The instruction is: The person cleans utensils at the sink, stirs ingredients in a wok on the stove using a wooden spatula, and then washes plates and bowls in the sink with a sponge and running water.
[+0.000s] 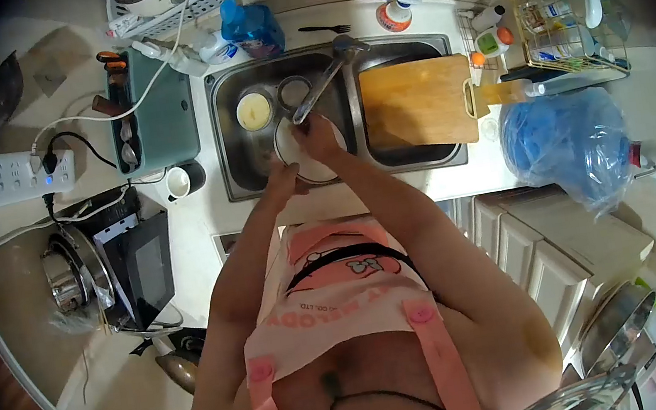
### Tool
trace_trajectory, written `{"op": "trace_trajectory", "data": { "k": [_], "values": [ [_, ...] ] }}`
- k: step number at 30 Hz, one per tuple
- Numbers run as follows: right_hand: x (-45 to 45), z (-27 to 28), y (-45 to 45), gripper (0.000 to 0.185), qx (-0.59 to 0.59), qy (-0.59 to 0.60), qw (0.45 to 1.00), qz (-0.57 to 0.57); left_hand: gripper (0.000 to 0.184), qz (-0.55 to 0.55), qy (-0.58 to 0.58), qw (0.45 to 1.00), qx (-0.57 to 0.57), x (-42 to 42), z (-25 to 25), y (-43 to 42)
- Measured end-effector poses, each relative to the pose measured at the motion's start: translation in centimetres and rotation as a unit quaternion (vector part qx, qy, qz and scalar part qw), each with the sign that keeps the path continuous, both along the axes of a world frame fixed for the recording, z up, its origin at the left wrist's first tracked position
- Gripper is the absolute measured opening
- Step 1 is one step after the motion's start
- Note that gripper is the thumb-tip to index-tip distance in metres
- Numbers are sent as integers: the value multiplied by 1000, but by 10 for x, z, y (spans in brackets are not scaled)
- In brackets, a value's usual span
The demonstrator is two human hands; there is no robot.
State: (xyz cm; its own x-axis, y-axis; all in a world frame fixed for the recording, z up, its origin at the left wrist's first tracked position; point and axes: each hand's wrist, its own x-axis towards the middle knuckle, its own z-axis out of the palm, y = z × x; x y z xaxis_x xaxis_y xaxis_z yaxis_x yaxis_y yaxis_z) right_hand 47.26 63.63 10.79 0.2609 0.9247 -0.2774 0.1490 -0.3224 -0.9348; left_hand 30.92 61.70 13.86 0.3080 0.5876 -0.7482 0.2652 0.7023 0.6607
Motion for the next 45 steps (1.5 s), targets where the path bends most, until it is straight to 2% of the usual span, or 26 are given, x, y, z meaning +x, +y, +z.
{"op": "trace_trajectory", "data": {
  "k": [1, 4, 7, 10, 12, 13, 16, 19, 23, 25, 28, 31, 34, 37, 40, 43, 45],
  "values": [
    [-1, 3, 0, 26, -53, 108, 993, 12, 51, -20, 1, 1000, 4, 2, 5, 2],
    [-2, -1, -9, 34, -90, 315, 945, 12, 54, -65, 15, 998, 18, 6, 13, 7],
    [5, 14, -24, 35, -115, 334, 933, 68, 60, -31, -11, 999, 16, 4, 9, 8],
    [21, 25, -22, 33, -117, 232, 956, 138, 63, -66, -39, 997, 14, -1, 6, 6],
    [17, -3, -17, 31, 43, 49, 986, 151, 62, -77, -51, 996, 10, -2, 9, 3],
    [16, -6, -15, 30, 124, -46, 979, 153, 62, -83, -58, 995, 8, 0, 11, 3],
    [19, 5, -14, 28, 200, -219, 945, 135, 60, -63, -33, 997, -2, -3, -1, -5],
    [34, -15, -18, 25, 260, -322, 897, 153, 64, -23, -72, 997, 25, -3, 5, -10],
    [54, -28, -15, 22, 267, -364, 875, 174, 59, 58, -69, 996, 28, -9, -18, -14],
    [56, -24, -16, 23, 272, -393, 861, 176, 58, 76, -60, 995, 13, -5, -5, -10],
    [57, -3, -27, 29, 46, -311, 919, 237, 52, 101, -86, 991, 19, -7, -11, -10],
    [55, 17, -46, 31, 27, -128, 961, 244, 50, 135, -83, 987, -2, -12, -10, -4],
    [21, 9, -56, 33, 167, -64, 958, 224, 46, 137, -70, 987, -50, -24, -30, 2],
    [1, 12, -40, 35, 230, -60, 951, 198, 45, 148, -124, 976, -102, -29, -39, 2],
    [1, -13, -17, 35, 257, -186, 930, 187, 45, 129, -133, 982, -39, -32, -35, 4],
    [22, -28, -1, 34, 187, -230, 935, 192, 46, 80, -80, 993, -43, -23, -8, 7],
    [38, -28, -6, 34, 165, -266, 930, 191, 46, 112, -119, 986, -22, -21, -15, 6]
  ]
}}
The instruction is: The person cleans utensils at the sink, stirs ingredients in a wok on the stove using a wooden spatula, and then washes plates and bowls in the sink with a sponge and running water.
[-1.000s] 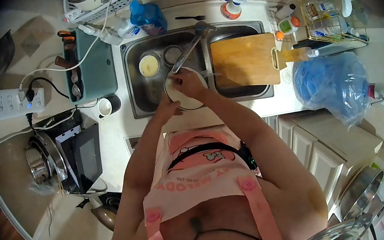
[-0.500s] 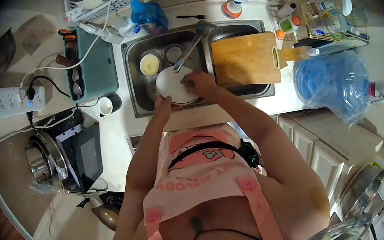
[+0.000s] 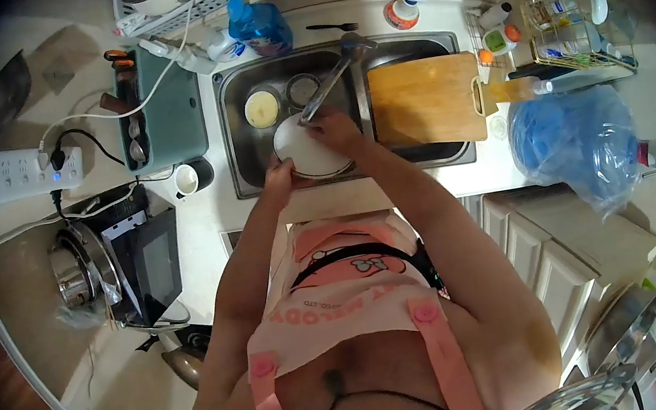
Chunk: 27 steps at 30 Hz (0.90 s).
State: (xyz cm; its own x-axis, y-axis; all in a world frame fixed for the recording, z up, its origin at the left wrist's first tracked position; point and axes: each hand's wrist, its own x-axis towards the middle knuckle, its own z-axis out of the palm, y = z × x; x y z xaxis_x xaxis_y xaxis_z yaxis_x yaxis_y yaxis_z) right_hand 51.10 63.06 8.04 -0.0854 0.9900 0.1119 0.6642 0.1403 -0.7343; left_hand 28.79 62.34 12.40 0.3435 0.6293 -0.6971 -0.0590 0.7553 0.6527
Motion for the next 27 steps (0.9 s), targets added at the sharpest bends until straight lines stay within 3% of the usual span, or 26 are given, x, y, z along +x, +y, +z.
{"op": "trace_trajectory", "data": {
  "k": [5, 8, 12, 13, 16, 17, 19, 21, 24, 27],
  "values": [
    [24, 8, -25, 31, -75, -82, 993, 30, 43, 11, 50, 999, 15, 6, 15, 10],
    [5, 29, -41, 29, -67, 114, 985, 107, 39, 20, 47, 998, 30, 11, 19, 14],
    [-40, 50, -29, 30, -95, 235, 964, 84, 40, 25, 29, 999, -15, 6, 20, 17],
    [-46, 37, -22, 31, -21, 231, 970, 80, 40, 17, 35, 999, -35, 2, 22, 17],
    [-52, 13, -2, 34, 142, 103, 983, 59, 41, -33, 55, 996, -64, -19, -20, 13],
    [-49, 10, 0, 38, 87, 65, 992, 59, 41, -37, 51, 995, -78, -21, -21, 11],
    [-36, -3, 6, 36, 96, 28, 994, 51, 41, -10, 5, 993, -115, -3, 14, 5],
    [-22, -8, 5, 32, 72, -80, 994, 35, 47, -3, 3, 999, -54, -3, 20, 1],
    [2, -6, -3, 30, 25, -145, 989, 5, 49, 3, 23, 1000, 9, -3, 22, -2],
    [13, 40, -28, 28, 20, -152, 988, 10, 49, 23, 15, 999, 25, 7, 38, 1]
  ]
}}
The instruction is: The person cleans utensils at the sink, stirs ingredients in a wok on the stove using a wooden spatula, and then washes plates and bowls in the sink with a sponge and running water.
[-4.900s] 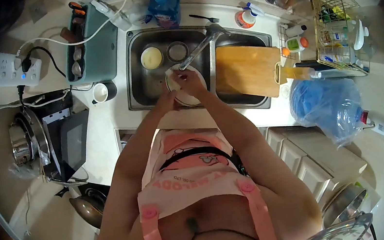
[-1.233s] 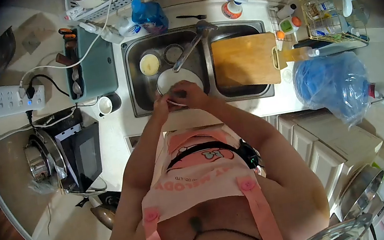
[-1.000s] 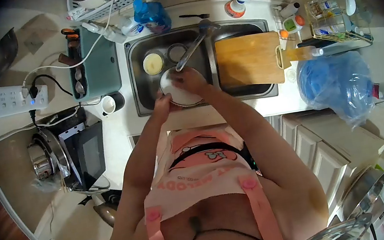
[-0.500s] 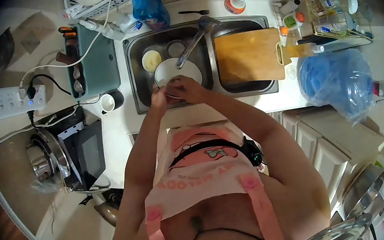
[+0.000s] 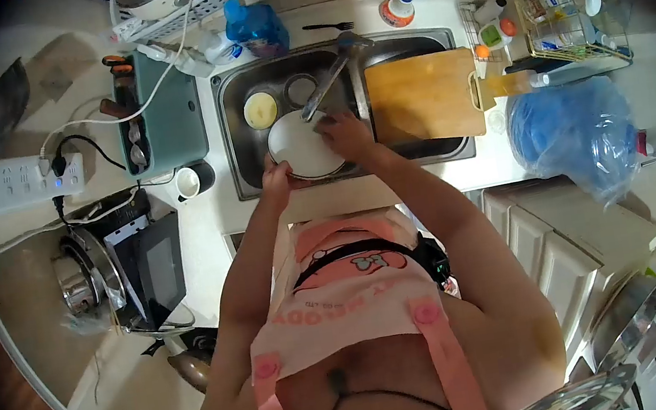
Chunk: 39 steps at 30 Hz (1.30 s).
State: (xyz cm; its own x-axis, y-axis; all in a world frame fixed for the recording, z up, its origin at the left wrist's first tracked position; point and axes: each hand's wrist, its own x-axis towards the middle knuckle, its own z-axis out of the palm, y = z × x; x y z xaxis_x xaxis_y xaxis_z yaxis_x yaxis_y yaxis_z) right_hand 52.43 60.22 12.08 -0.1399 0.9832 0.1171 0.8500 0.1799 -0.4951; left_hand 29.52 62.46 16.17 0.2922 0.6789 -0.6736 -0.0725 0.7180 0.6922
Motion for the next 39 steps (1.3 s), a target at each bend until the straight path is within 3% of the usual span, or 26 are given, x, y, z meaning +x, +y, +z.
{"op": "trace_trajectory", "data": {
  "k": [3, 6, 9, 12, 15, 18, 21, 22, 24, 27, 28, 31, 33, 34, 37, 39],
  "values": [
    [-11, 28, -28, 28, -98, 37, 994, 20, 50, 29, 34, 999, 4, 3, -2, -3],
    [-46, 7, -45, 31, -116, 200, 973, 12, 47, 42, 56, 997, 35, -4, -45, -6],
    [-56, 3, -37, 36, 21, 153, 984, 86, 47, 26, 67, 997, 18, -25, -85, -1],
    [-43, 46, -34, 40, -2, 13, 997, 76, 47, 6, 102, 995, 24, -23, -85, 7],
    [-47, 26, -29, 44, -140, 61, 986, 62, 53, -7, 104, 995, 10, 0, -61, 6],
    [-38, 23, -23, 48, -154, 170, 973, 31, 58, -29, 145, 987, 57, 7, -65, 19],
    [-30, -19, -21, 55, -129, 303, 942, -64, 63, -63, 187, 979, 47, 27, -43, 23],
    [-27, -28, -16, 54, -151, 332, 924, -113, 66, -75, 197, 977, 30, 34, -33, 26],
    [-17, -46, -11, 54, -194, 384, 877, -213, 66, -63, 197, 977, 50, 34, -60, 27],
    [-10, -71, -11, 54, -273, 654, 613, -350, 64, -54, 219, 971, 74, 21, -102, 22],
    [-2, -78, -11, 53, -275, 734, 555, -278, 63, -57, 229, 969, 77, 15, -110, 23],
    [13, -67, -16, 50, -297, 797, 465, -244, 59, -67, 207, 975, 37, -6, -117, 33],
    [11, -77, -19, 47, -305, 817, 438, -219, 57, 16, -11, 997, -72, -13, -106, 35],
    [10, -78, -19, 46, -309, 826, 425, -205, 57, 78, -155, 976, -135, -11, -95, 35],
    [5, -64, -15, 33, -325, 831, 401, -207, 51, 65, -241, 961, -116, -8, -86, 41],
    [4, -62, -12, 33, -323, 828, 408, -211, 49, 73, -208, 971, -95, -5, -87, 43]
  ]
}}
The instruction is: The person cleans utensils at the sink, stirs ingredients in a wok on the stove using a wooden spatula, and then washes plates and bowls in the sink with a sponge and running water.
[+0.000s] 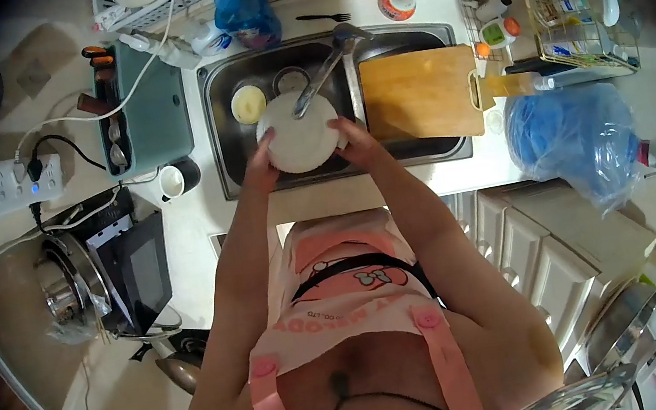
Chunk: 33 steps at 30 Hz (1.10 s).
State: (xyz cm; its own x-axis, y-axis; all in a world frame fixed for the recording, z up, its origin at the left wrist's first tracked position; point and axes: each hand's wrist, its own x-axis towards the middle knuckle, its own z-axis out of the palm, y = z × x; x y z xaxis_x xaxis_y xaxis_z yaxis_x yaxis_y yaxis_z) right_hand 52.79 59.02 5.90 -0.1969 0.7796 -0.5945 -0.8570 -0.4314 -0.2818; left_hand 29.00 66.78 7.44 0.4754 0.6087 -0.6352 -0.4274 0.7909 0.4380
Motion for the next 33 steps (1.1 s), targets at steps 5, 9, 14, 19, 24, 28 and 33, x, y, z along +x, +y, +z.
{"op": "trace_trajectory", "data": {
  "k": [5, 9, 14, 19, 24, 28, 33],
  "values": [
    [-11, -56, 11, 41, -53, -259, 964, -18, 46, 67, 101, 992, 20, -1, -1, 0],
    [-26, -26, 24, 51, -95, -470, 876, -53, 45, 121, 120, 985, 15, 5, -1, -1],
    [-39, -32, 38, 45, -75, -412, 896, -147, 50, 194, 128, 973, -1, 9, -8, 6],
    [-96, 4, 3, 47, -19, -544, 826, -148, 55, 247, 181, 952, -12, 18, -16, 10],
    [-124, -11, 6, 54, -57, -625, 766, -139, 56, 220, 200, 954, 40, 22, -4, -3],
    [-63, -12, 45, 56, -79, -591, 801, -52, 57, 217, 175, 960, 43, 16, -11, -11],
    [-49, -11, 37, 51, -50, -510, 858, -24, 59, 194, 188, 963, 15, 12, -30, -9]
  ]
}}
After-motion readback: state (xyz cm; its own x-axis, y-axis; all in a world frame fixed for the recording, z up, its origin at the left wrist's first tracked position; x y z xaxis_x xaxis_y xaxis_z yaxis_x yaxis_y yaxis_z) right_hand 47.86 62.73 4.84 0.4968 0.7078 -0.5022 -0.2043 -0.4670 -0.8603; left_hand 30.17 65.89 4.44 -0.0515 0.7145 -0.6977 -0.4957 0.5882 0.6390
